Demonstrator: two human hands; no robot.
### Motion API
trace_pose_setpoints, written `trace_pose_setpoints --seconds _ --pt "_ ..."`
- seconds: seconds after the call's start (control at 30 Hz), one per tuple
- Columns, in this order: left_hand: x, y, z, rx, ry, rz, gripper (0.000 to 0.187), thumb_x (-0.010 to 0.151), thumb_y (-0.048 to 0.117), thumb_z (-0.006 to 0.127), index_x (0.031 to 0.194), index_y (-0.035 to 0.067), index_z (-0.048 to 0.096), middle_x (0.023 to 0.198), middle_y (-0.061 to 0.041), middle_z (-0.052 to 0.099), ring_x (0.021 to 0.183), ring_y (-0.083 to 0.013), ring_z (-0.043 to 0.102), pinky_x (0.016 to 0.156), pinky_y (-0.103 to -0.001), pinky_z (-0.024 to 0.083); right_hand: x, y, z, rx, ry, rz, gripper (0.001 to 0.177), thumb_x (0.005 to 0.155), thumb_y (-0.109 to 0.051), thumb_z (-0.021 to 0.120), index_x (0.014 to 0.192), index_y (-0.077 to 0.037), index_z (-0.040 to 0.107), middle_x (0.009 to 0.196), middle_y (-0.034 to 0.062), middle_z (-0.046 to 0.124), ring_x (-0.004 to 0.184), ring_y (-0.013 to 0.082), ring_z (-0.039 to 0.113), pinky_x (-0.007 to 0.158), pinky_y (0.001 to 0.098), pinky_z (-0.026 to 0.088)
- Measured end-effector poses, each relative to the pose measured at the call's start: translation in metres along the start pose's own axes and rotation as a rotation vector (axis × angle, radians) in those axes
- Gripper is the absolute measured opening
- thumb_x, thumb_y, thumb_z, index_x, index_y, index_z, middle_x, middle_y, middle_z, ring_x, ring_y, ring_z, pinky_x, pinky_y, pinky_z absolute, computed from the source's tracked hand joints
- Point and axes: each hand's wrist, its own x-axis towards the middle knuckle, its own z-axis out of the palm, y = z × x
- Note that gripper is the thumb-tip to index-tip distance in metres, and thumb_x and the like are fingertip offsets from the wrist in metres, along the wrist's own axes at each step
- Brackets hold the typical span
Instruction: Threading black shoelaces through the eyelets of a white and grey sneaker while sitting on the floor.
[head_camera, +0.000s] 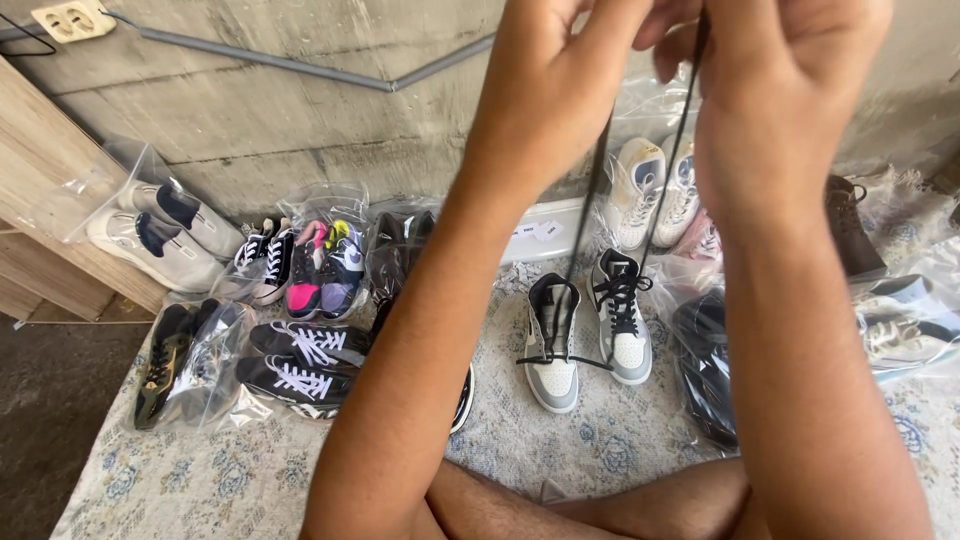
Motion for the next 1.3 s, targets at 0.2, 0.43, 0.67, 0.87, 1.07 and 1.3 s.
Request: trace_pose_setpoints --seconds 0.2,0.43,0.67,0.87,1.07,1.3 --pt "-0.036 -0.036 0.002 -0.016 -0.059 -0.147 0.047 0.109 0.041 0.046 0.141 0.008 0.057 0.146 -0.014 0.059 0.133 -0.0253 0.064 0.115 -0.036 0.058 -0.031 -0.009 0.015 -0.029 -0.028 0.025 0.022 0.123 -0.005 0.054 0.132 0.012 0.064 0.113 0.0214 0.070 0.100 0.0234 0.069 0.096 0.0337 0.063" --pt "-0.113 -0.093 0.016 0.112 -0.140 -0.220 0.042 0.120 0.043 0.025 0.161 0.034 0.027 0.171 -0.035 0.023 0.078 -0.0093 0.066 0.056 -0.015 0.056 -0.097 0.028 0.031 0.103 0.051 0.503 0.025 0.110 -0.010 0.056 0.090 -0.006 0.069 0.064 0.0017 0.054 0.054 0.0088 0.048 0.047 0.0213 0.043" --pt "-0.212 -0.126 0.003 -0.126 -0.223 -0.516 0.045 0.112 0.039 0.045 0.145 0.011 0.059 0.123 -0.017 0.069 0.120 -0.0289 0.063 0.105 -0.045 0.048 -0.215 0.081 0.027 -0.163 0.034 0.576 0.023 0.106 -0.003 0.057 0.094 0.002 0.076 0.053 0.0088 0.058 0.052 0.0141 0.054 0.054 0.0289 0.044" --pt "-0.286 -0.145 0.000 -0.234 -0.341 -0.781 0.043 0.109 0.030 0.053 0.143 0.004 0.059 0.108 -0.025 0.070 0.086 -0.0250 0.062 0.073 -0.034 0.048 -0.290 0.101 0.017 -0.224 -0.086 0.753 0.021 0.101 0.000 0.058 0.105 0.003 0.079 0.060 0.0165 0.068 0.045 0.0147 0.053 0.051 0.0287 0.047" --pt "-0.333 -0.157 0.010 -0.356 -0.152 -1.074 0.033 0.104 0.026 0.062 0.132 0.010 0.070 0.103 -0.010 0.077 0.100 -0.0134 0.065 0.087 -0.028 0.049 -0.341 0.121 0.007 -0.317 -0.185 0.855 0.018 0.100 -0.011 0.065 0.105 -0.008 0.082 0.073 0.0138 0.077 0.067 0.0124 0.064 0.060 0.0345 0.054" --pt "-0.328 -0.172 0.017 -0.347 -0.027 -1.107 0.029 0.103 0.029 0.063 0.124 0.014 0.076 0.090 -0.009 0.077 0.092 -0.0086 0.061 0.080 -0.020 0.047 -0.328 0.133 0.011 -0.151 -0.195 0.978 0.038 0.104 -0.015 0.060 0.069 -0.007 0.073 0.043 0.0023 0.052 0.046 0.0096 0.043 0.046 0.0242 0.040"
